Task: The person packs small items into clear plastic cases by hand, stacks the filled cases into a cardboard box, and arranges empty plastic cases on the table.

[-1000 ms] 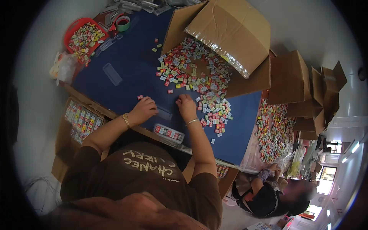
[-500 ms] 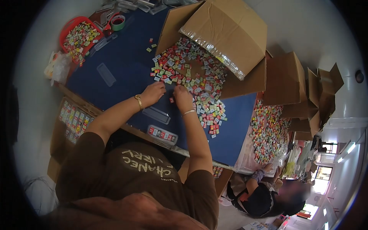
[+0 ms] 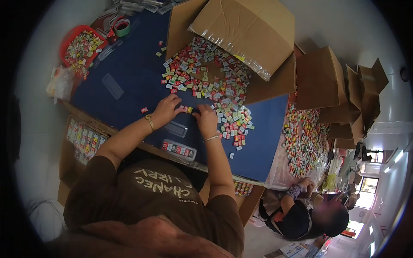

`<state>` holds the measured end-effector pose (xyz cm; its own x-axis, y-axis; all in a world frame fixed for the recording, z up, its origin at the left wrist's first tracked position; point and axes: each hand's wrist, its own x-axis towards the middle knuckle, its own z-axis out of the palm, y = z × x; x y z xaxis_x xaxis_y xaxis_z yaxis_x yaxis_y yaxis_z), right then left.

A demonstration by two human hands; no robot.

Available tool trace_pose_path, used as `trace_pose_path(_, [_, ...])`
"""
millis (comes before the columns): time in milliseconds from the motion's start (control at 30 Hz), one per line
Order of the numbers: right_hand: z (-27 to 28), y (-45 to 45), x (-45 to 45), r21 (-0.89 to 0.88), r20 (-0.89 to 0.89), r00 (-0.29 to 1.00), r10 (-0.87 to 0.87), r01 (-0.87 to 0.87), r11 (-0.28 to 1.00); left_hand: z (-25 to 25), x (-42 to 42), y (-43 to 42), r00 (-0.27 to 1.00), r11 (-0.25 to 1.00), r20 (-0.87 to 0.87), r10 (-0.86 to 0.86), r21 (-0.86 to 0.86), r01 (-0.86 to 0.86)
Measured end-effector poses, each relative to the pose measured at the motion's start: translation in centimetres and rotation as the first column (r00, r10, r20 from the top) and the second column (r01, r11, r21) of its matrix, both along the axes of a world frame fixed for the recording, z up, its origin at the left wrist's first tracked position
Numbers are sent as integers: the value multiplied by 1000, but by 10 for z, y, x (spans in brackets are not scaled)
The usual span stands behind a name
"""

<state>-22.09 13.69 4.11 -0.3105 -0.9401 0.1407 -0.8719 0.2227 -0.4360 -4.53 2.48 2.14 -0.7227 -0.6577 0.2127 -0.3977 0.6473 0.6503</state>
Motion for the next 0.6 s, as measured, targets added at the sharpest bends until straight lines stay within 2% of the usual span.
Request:
trace_pose_path(67, [4,13,-8,-42,-54,998,19,-21,999,6,3,-9,998,997,-47,40,-62,-43])
trace_pose_path(100, [5,18,-9,-77,-106,994,37,-45,996,6,5,-19,997,985,-39,59,-162,-64])
trace_pose_path(167, [-9,21,-12,-51,-59,998,37,-40,998,-4,8,-39,999,951,15,43,-307,-37])
trace_pose_path(233, [-11,19,-12,-32,-18,999,39,-40,999,-15,7,-48,999,952,22,26,-306,-18])
trace_pose_path(300, [-11,15,-10,89,31,982,-186,182,979,-16,6,-47,999,953,34,12,-304,-1])
trace_pose_path(333, [-9,13,-9,87,34,982,-187,183,979,-12,9,-40,998,966,56,19,-260,-4])
trace_pose_path(433, [1,-2,-8,-2,-51,986,-156,156,988,-8,14,-30,995,980,95,39,-197,-19])
trace_pose_path(500, [5,-26,-11,-125,-188,981,-41,17,992,-7,16,-28,992,986,121,43,-168,-23])
trace_pose_path(533, [1,-39,-14,-126,-182,982,-43,20,992,-4,14,-28,997,976,63,38,-216,-24])
trace_pose_path(600, [-6,-60,-18,-143,-342,938,59,-114,983,-4,12,-33,1000,963,9,26,-268,-23])
